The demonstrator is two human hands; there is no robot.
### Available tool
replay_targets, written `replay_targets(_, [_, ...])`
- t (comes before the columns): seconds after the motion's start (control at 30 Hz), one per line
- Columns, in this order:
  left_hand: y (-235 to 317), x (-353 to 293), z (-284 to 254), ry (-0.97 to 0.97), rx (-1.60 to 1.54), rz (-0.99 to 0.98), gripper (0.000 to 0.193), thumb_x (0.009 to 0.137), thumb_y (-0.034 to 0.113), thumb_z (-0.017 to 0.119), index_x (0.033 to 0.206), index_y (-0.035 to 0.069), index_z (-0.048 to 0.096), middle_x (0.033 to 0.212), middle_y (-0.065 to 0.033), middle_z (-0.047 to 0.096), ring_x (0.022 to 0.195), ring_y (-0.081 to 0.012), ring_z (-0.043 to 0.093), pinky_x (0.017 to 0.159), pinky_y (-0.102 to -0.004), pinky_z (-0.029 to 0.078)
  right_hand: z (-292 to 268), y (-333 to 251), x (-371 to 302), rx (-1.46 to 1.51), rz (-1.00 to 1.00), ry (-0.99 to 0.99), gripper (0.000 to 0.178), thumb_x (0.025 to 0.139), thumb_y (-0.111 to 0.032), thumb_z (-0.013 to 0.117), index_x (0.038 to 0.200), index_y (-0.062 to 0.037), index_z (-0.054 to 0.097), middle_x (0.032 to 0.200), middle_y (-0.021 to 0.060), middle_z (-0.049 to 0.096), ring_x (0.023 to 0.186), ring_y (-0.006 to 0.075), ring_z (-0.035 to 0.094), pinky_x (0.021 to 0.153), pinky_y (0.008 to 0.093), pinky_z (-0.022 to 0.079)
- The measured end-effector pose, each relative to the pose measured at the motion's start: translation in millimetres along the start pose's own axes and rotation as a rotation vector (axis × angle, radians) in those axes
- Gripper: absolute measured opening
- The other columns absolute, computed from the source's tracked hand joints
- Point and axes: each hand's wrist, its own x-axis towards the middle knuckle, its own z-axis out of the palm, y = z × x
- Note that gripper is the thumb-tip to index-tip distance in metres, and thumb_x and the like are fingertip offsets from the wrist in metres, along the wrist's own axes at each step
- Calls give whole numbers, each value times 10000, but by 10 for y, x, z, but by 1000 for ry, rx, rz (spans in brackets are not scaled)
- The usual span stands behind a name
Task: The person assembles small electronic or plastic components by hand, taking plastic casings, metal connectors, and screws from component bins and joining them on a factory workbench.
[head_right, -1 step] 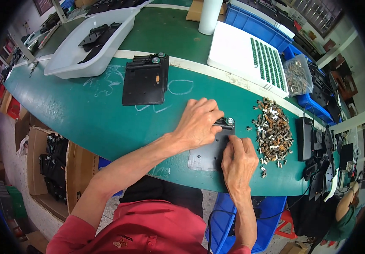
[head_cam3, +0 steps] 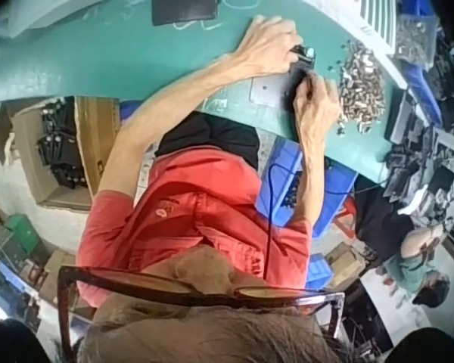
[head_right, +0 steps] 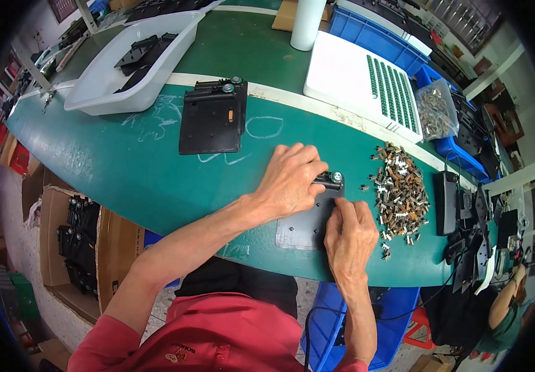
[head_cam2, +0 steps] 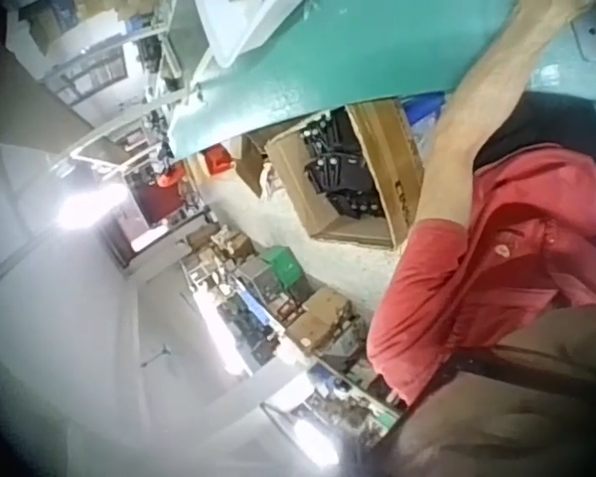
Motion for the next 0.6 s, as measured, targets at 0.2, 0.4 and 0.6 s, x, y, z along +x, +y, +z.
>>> replay_targets(0.2, [-37, 2, -28, 30, 7, 6, 286, 676, 117, 785, 942, 38, 714, 906, -55, 593, 911, -247, 555, 805, -400, 398, -114, 84, 79, 181, 78, -193, 239, 765, 91, 653, 989, 6, 666, 851, 155, 608, 728, 312, 631, 649, 389, 496])
replay_targets(0.4, [-18, 22, -34, -20, -22, -17, 297, 694, 107, 787, 972, 33, 712, 905, -56, 587, 913, -248, 551, 820, -397, 395, -169, 105, 87, 285, 142, -184, 226, 766, 93, 661, 975, 6, 664, 840, 140, 616, 711, 263, 646, 640, 359, 509])
replay_targets(0.6, [-1, 9, -50, -44, -12, -33, 294, 703, 107, 784, 977, 30, 710, 907, -56, 585, 915, -247, 550, 821, -398, 393, -214, 97, 109, 286, 144, -165, 225, 753, 96, 679, 963, 19, 662, 819, 137, 617, 708, 252, 650, 638, 342, 517])
